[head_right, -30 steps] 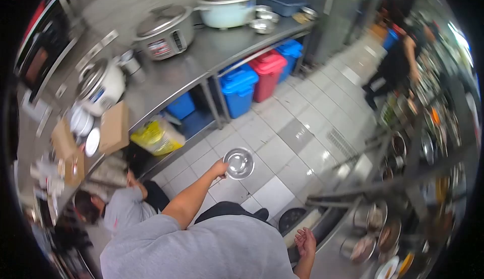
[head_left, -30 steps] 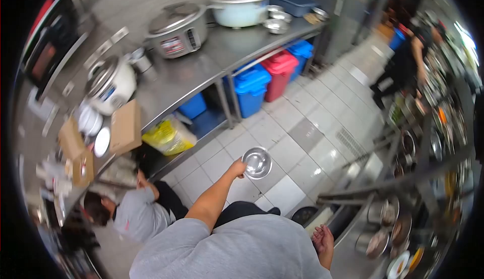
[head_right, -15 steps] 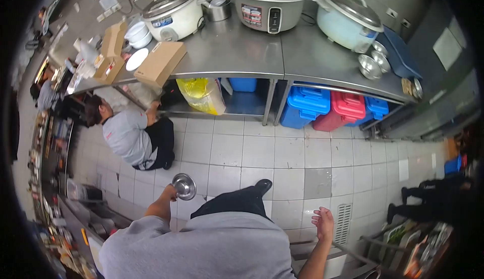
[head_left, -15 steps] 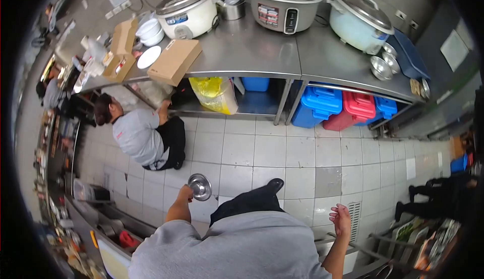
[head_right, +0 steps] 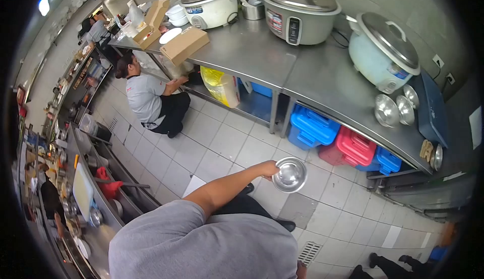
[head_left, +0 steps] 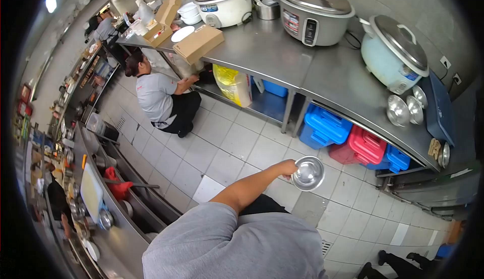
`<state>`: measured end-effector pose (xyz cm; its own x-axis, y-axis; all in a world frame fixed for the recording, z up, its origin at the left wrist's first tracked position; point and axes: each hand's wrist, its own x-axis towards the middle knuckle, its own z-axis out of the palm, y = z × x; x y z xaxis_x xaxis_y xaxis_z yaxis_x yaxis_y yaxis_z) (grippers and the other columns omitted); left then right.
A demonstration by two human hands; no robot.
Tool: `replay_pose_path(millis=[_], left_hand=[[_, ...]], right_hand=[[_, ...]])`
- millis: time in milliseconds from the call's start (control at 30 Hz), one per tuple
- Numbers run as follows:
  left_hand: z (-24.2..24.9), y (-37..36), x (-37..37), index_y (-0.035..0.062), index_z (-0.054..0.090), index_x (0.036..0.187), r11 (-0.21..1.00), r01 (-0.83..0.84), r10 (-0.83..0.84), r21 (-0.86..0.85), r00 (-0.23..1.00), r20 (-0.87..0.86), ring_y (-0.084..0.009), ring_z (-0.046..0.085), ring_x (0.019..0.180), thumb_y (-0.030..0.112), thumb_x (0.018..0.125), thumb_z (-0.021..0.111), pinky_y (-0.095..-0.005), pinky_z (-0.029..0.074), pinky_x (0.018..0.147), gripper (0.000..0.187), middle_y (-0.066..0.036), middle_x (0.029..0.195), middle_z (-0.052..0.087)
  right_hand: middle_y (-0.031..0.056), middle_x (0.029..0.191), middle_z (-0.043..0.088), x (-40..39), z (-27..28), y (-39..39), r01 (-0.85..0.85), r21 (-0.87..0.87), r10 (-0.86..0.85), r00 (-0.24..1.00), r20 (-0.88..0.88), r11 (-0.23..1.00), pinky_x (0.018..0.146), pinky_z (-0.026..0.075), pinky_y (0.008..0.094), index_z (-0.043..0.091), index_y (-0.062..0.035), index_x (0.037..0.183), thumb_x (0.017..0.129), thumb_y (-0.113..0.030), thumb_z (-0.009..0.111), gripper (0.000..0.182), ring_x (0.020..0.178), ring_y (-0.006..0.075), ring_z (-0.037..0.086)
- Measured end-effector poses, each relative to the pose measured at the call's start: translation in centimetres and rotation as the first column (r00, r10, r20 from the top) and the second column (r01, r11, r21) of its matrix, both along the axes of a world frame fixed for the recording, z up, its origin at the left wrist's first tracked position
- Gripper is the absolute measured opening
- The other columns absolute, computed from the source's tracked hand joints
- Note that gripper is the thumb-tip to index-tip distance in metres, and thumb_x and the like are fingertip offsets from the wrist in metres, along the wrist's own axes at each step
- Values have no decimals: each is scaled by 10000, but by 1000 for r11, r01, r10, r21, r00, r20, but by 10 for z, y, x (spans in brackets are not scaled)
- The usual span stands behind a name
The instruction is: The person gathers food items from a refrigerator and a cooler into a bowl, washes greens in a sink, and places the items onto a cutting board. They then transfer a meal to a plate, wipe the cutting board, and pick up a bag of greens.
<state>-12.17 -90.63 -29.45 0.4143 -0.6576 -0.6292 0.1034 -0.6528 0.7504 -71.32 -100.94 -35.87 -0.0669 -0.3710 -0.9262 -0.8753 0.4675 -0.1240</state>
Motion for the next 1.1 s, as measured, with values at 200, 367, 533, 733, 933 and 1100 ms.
replay_pose_path(millis=[200,367,533,733,933,1100], left_hand=[[55,-135,-182,-19,573,1151,970,233,-242,-66,944,-226,-208,626,734,223,850,474,-330,541,573,399,-144,973,627],[100,-229,-301,-18,572,1152,921,348,-381,-176,897,-225,-173,617,752,218,873,504,-310,528,584,372,-98,948,635],[94,-333,-353,-73,559,1145,965,234,-262,-122,906,-334,-236,624,898,214,899,559,-354,538,709,378,-145,1026,629],[29,-494,-396,-75,480,1178,988,110,-148,-108,872,-466,-306,649,888,168,866,473,-387,553,642,396,-198,1063,616],[31,-715,-507,-52,509,1129,962,259,-272,-92,854,-444,-262,660,781,190,868,468,-354,543,557,359,-165,967,639],[102,-880,-584,-42,546,1115,877,348,-396,-332,914,-87,-192,639,770,186,881,508,-301,529,547,329,-138,975,639]], right_hand=[[142,1039,611,-88,56,-137,306,-50,-196,720,666,951,634,538,299,513,18,1132,916,-320,508,401,842,206,626],[135,1112,602,-14,177,-250,146,-102,-15,635,772,984,733,519,310,413,-38,1344,932,-369,539,543,887,192,623],[84,1103,604,-27,183,-342,171,-69,-39,558,829,983,757,498,288,472,-42,1316,897,-415,581,572,915,158,609],[71,1101,614,-190,156,-486,376,-99,-202,680,705,921,745,502,308,425,-95,1358,892,-372,606,571,920,167,606],[111,999,627,-372,209,-610,865,-298,-442,470,764,404,632,520,314,317,-74,1394,890,-225,613,604,763,188,630],[90,1039,617,-431,338,-768,907,-396,-130,414,901,147,648,506,284,253,-98,1432,925,-185,568,604,784,152,613]])
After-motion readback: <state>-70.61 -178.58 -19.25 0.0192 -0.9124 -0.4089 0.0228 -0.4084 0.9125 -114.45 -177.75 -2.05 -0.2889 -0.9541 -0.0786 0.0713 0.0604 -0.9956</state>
